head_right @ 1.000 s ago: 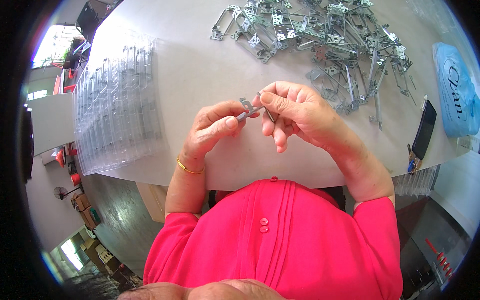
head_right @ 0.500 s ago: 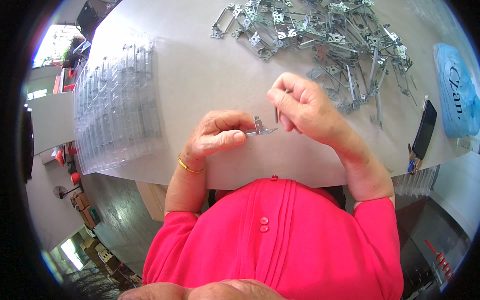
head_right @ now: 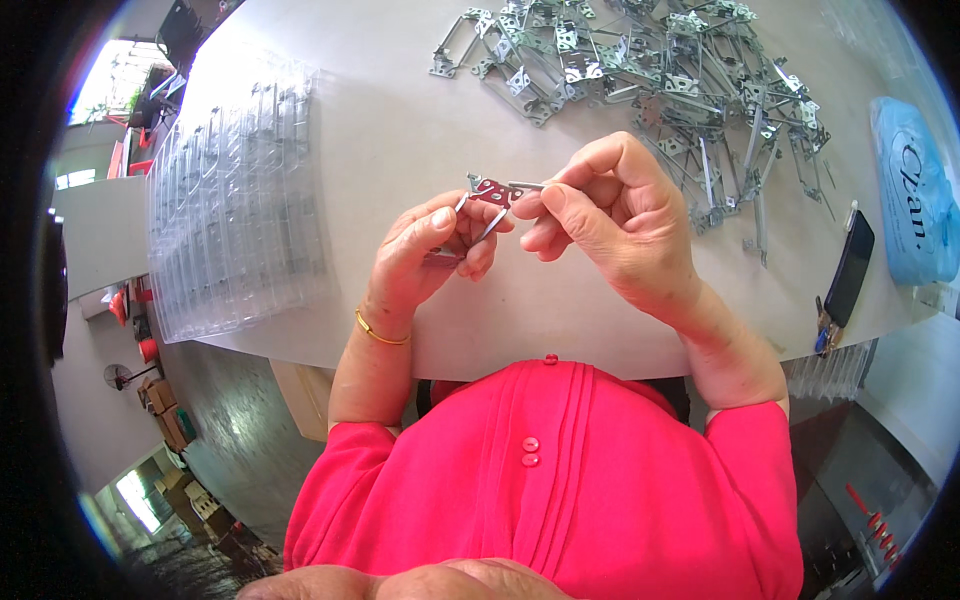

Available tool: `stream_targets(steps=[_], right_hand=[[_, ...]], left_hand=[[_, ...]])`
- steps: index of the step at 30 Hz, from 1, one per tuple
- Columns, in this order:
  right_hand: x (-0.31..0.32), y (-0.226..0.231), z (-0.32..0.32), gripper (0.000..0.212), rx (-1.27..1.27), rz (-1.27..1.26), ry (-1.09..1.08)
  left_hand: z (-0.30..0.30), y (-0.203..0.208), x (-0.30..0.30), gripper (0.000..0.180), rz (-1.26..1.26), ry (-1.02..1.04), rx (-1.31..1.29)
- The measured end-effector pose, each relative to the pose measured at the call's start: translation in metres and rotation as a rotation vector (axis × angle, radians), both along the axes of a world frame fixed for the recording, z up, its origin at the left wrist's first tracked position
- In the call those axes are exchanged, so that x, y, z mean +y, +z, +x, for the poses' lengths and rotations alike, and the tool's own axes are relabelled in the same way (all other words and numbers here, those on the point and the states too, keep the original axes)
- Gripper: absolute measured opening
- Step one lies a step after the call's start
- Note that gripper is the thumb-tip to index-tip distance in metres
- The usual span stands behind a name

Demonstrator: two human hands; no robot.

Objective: The person assembles metal components by fitting brackets together with pins by hand and placing the assembled brackets into plastic trays.

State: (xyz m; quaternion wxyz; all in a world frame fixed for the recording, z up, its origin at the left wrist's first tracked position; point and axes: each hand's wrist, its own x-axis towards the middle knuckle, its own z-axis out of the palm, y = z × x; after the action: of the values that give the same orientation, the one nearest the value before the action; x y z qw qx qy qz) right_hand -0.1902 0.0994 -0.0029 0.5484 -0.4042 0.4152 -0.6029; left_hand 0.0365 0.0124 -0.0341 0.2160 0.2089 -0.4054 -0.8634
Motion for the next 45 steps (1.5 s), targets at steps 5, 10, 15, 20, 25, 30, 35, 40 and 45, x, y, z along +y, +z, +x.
stream_targets(steps=[5,10,15,20,25,30,35,40,45], right_hand=[[0.003,-0.005,0.003,0.009,0.039,-0.114,-0.024],[0.001,-0.015,0.01,0.01,0.277,-0.216,-0.104],[0.003,-0.016,0.012,0.01,0.475,-0.203,-0.123],[0.005,0.001,0.007,0.005,0.614,-0.025,0.038],[0.003,0.007,0.005,0.011,0.107,0.281,0.179],[0.003,0.011,0.005,0.012,0.175,0.285,0.212],[0.0,0.013,-0.004,0.012,0.1,0.3,0.248],[-0.005,0.014,-0.02,0.01,0.261,0.312,0.242],[-0.006,0.001,-0.011,0.011,0.099,0.124,0.05]], left_hand=[[0.001,-0.005,-0.002,0.047,-0.015,-0.012,0.019],[-0.003,0.002,0.003,0.045,-0.025,-0.003,-0.018],[-0.002,0.001,0.0,0.04,-0.09,-0.014,0.012],[-0.004,0.003,0.004,0.04,-0.174,-0.021,-0.08],[-0.003,0.004,0.003,0.042,-0.237,-0.055,-0.137],[-0.002,0.004,0.002,0.043,-0.272,-0.043,-0.158],[-0.003,0.008,0.002,0.041,-0.272,-0.039,-0.144],[0.0,0.002,-0.001,0.039,-0.246,0.006,-0.107],[-0.006,0.004,0.009,0.036,-0.708,0.148,-0.294]])
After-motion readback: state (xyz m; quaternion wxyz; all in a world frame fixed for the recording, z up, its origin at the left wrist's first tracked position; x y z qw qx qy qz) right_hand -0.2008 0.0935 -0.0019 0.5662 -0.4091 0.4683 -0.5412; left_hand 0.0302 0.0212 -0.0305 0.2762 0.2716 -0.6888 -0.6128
